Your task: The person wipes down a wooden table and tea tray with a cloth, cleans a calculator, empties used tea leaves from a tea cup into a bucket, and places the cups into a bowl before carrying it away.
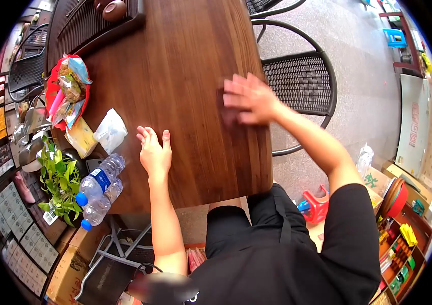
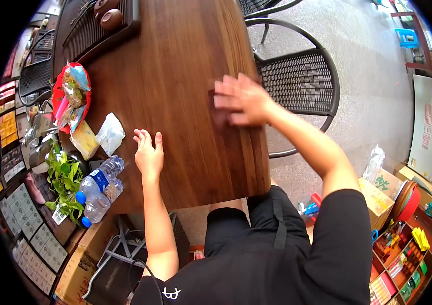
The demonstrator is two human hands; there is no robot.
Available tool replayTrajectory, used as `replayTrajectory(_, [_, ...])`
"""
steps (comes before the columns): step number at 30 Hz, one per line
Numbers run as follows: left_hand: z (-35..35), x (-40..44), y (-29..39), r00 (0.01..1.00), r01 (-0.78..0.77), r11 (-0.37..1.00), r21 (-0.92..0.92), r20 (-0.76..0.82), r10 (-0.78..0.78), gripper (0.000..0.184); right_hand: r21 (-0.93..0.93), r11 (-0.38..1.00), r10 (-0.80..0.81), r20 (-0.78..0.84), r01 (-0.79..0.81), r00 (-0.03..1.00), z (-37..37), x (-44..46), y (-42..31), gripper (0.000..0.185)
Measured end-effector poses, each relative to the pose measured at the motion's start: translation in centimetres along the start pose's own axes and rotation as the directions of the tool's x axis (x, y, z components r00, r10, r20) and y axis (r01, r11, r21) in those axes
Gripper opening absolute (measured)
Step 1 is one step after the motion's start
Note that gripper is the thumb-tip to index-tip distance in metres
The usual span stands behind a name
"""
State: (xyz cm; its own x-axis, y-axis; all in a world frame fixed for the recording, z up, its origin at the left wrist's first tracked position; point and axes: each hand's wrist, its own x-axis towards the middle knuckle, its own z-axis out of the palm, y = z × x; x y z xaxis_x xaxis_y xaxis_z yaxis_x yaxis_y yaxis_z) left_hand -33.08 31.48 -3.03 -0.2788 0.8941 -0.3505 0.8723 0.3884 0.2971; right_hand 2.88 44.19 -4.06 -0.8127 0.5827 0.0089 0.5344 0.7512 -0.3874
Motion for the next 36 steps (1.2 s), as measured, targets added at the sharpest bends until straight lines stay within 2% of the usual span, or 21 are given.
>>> replayTrajectory(2, [0.5,0.1,0.1,0.998,-0.019,0.996,0.092,-0.058,0.025,0.079,-0.131,0.956,0.227,-0.228,-0.261,0.947,0.2,4.5,4.7,0.063])
replayTrajectory(4, [0.5,0.1,0.7,0.998,-0.024,0.994,0.102,-0.056,0.03,0.079,-0.172,0.834,0.418,-0.424,-0.524,0.803,1.3,7.6,5.8,0.063])
replayTrajectory(6, [-0.1,0.3,1.0,0.999,0.035,0.998,0.05,-0.035,-0.033,0.078,-0.14,0.761,0.499,-0.498,-0.633,0.709,2.8,7.6,3.3,0.062])
replayTrajectory(7, [-0.4,0.2,1.5,0.999,0.044,0.998,0.036,-0.024,-0.043,0.077,-0.083,0.788,0.498,-0.495,-0.61,0.712,3.4,6.1,0.7,0.062])
replayTrajectory(9, [0.0,0.1,1.2,0.999,0.045,0.997,0.061,-0.032,-0.043,0.076,-0.027,0.856,0.467,-0.389,-0.517,0.794,4.2,1.5,-5.8,0.067])
replayTrajectory(10, [0.3,0.2,1.2,0.999,0.048,0.995,0.087,-0.028,-0.046,0.076,0.019,0.861,0.49,-0.291,-0.507,0.822,4.3,-1.3,-9.3,0.069])
replayTrajectory(13, [0.3,0.4,1.0,0.999,0.039,0.997,0.07,-0.039,-0.036,0.073,0.038,0.877,0.478,-0.178,-0.48,0.86,6.8,-9.7,-17.1,0.072])
replayTrajectory(17, [0.4,0.3,0.9,0.997,0.041,0.999,0.007,-0.068,-0.04,0.072,-0.036,0.895,0.439,-0.11,-0.445,0.892,8.2,-13.7,-19.9,0.073])
replayTrajectory(18, [0.4,0.2,1.0,0.996,0.047,0.999,-0.011,-0.069,-0.048,0.072,-0.024,0.902,0.427,-0.09,-0.43,0.9,7.7,-13.5,-19.4,0.074])
replayTrajectory(22, [1.1,-0.2,3.7,0.972,0.106,0.993,-0.043,-0.205,-0.112,0.067,0.026,0.994,0.104,-0.019,-0.103,0.994,4.9,-10.6,-13.9,0.069])
replayTrajectory(24, [1.5,-0.4,7.1,0.961,0.056,0.992,-0.114,-0.263,-0.085,0.067,0.031,0.999,-0.01,0.011,0.01,1.0,3.7,-8.6,-10.7,0.069])
replayTrajectory(28, [2.5,1.6,14.9,0.966,0.036,0.983,-0.18,-0.246,-0.08,0.067,0.061,0.996,-0.067,-0.059,0.071,0.996,1.6,-4.1,-3.9,0.07])
replayTrajectory(30, [2.5,3.0,18.3,0.969,0.056,0.986,-0.156,-0.228,-0.091,0.067,0.045,0.996,-0.076,-0.041,0.078,0.996,-0.6,-1.2,-0.3,0.069])
replayTrajectory(32, [2.7,4.1,21.5,0.954,0.118,0.976,-0.182,-0.253,-0.162,0.066,0.064,0.994,-0.087,-0.077,0.092,0.993,-1.4,1.5,3.2,0.071])
replayTrajectory(34, [3.2,4.5,24.3,0.962,0.173,0.969,-0.178,-0.18,-0.205,0.065,0.05,0.989,-0.137,-0.075,0.141,0.988,-2.5,4.0,6.6,0.071])
replayTrajectory(36, [4.6,5.2,27.4,0.945,0.228,0.946,-0.232,-0.181,-0.272,0.067,0.017,0.98,-0.198,-0.03,0.199,0.98,-3.8,6.3,9.8,0.072])
